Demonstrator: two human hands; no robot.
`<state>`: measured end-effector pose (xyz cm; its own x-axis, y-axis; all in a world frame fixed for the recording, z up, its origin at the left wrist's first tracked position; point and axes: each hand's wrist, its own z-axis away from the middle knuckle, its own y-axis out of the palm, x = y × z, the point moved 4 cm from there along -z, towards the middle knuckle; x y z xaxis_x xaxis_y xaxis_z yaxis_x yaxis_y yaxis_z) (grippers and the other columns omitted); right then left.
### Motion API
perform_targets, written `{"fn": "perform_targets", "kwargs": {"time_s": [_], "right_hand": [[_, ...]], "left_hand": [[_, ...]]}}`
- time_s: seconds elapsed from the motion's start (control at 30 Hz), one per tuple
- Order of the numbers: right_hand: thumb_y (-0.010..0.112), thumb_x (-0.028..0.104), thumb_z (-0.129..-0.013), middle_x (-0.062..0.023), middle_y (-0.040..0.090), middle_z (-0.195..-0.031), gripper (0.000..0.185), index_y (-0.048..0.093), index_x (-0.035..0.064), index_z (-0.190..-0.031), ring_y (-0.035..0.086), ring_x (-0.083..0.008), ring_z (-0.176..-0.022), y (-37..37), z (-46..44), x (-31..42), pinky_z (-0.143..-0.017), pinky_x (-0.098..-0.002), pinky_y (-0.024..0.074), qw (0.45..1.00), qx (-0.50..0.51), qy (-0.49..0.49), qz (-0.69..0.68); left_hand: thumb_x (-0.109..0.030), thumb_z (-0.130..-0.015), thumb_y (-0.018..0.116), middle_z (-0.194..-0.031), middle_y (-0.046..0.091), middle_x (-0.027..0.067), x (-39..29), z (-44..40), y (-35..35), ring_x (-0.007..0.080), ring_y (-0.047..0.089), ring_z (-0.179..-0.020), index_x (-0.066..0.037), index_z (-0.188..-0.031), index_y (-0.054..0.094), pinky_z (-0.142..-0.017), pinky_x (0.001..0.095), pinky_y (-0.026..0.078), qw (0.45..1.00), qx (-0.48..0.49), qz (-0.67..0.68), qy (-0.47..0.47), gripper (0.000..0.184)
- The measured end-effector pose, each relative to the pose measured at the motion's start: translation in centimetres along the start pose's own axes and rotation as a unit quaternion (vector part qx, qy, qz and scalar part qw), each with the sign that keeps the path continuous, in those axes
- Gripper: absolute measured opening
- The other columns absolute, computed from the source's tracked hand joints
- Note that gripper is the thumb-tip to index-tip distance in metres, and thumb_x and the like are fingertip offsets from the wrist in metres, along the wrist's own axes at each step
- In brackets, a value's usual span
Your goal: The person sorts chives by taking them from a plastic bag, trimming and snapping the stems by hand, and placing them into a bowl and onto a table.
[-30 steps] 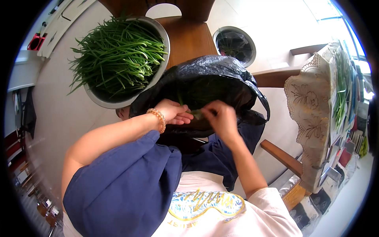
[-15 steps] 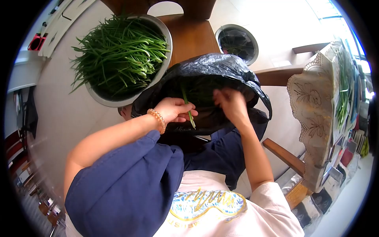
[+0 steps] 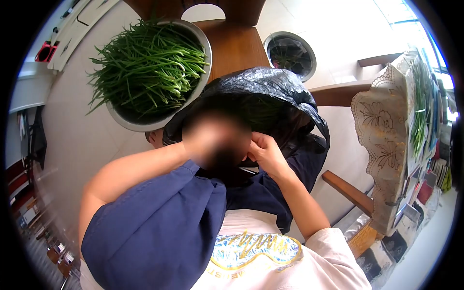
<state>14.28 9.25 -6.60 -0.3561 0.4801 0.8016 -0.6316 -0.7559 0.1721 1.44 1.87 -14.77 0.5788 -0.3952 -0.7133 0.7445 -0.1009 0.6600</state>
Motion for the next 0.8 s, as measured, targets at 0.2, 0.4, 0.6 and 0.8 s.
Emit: {"fn": "perform_targets", "kwargs": {"time_s": [0.2,0.4,0.6,0.8], "right_hand": [[0.045,0.011,-0.087,-0.0012,0.056,-0.064,0.019,0.058,-0.0019,-0.084,0.044,-0.0052,-0.055,-0.4,-0.9,-1.4,-0.049,-0.0204,0.0353,0.996,-0.053,-0.052,0.051],[0.049,0.015,-0.08,-0.0012,0.048,-0.053,0.02,0.055,-0.0003,-0.069,0.039,-0.008,-0.043,-0.6,-0.6,0.1,-0.04,-0.022,0.031,0.948,-0.286,-0.081,-0.117],[0.048,0.014,-0.082,-0.0038,0.053,-0.053,0.02,0.057,-0.0002,-0.072,0.046,-0.0075,-0.043,-8.1,-1.1,0.9,-0.04,-0.0218,0.0337,0.944,-0.305,-0.079,0.097],[0.054,0.012,-0.073,-0.0203,0.06,-0.078,0.017,0.062,0.004,-0.085,0.058,-0.0369,-0.074,-5.7,-3.0,0.8,-0.063,-0.0418,0.0449,0.902,-0.107,-0.129,0.398]], "left_hand": [[-0.018,-0.089,0.045,-0.096,0.058,0.0064,-0.9,-0.7,0.8,0.0137,0.055,-0.084,-0.001,-0.102,0.056,-0.074,0.0257,0.046,0.989,-0.019,-0.096,0.111,0.024],[-0.014,-0.088,0.045,-0.09,0.056,0.0038,-5.2,-1.0,4.0,0.0109,0.053,-0.079,-0.004,-0.099,0.057,-0.068,0.0235,0.046,0.964,-0.163,-0.184,0.096,0.019],[-0.016,-0.086,0.048,-0.09,0.059,0.0057,-6.8,-0.5,5.3,0.0129,0.057,-0.079,-0.003,-0.096,0.058,-0.07,0.0258,0.048,0.992,-0.127,0.005,-0.019,0.02],[-0.025,-0.086,0.055,-0.08,0.063,0.0068,-14.0,-0.1,12.7,0.009,0.059,-0.07,0.001,-0.088,0.06,-0.063,0.0207,0.048,0.964,0.036,-0.229,-0.13,0.027]]}}
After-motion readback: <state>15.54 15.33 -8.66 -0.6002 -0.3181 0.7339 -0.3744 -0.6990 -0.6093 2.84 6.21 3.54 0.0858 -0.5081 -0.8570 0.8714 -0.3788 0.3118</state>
